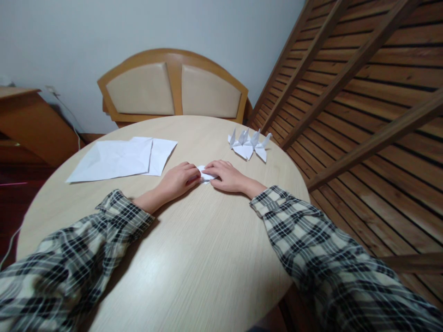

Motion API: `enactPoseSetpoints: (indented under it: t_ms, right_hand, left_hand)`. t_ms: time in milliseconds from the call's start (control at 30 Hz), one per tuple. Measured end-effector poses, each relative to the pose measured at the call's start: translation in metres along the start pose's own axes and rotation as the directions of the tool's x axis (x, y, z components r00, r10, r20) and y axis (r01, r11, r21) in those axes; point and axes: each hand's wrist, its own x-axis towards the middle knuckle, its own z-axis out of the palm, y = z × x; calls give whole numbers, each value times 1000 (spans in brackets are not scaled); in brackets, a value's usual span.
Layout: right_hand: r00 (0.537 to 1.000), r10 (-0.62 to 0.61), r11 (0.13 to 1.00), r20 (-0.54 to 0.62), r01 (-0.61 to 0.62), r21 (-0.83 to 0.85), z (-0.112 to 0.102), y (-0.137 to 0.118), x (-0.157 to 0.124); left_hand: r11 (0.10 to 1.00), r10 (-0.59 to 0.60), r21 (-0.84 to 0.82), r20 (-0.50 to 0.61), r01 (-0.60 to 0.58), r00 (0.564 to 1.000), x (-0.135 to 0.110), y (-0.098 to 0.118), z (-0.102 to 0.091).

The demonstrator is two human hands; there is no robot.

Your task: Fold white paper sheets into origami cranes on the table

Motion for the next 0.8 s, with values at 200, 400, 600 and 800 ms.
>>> enactPoseSetpoints:
  t_ms: [200, 400, 600, 800]
  right_hand:
    - [1000, 6, 1000, -16, -6, 11, 4, 5, 1]
    - [999, 5, 1000, -46, -5, 8, 9, 8, 2]
    - [999, -16, 1000, -45, 16, -8, 9, 8, 2]
    - [999, -15, 1000, -43, 15, -5, 10, 8, 3]
  left_hand:
    - [999, -42, 0, -13, 42, 999, -1, -1, 1]
    - [994, -111, -11, -18, 110, 994, -2, 0, 2]
    - [999, -34, -10, -2, 34, 999, -1, -2, 3]
    - [998, -9, -69, -22, 7, 1000, -3, -4, 4]
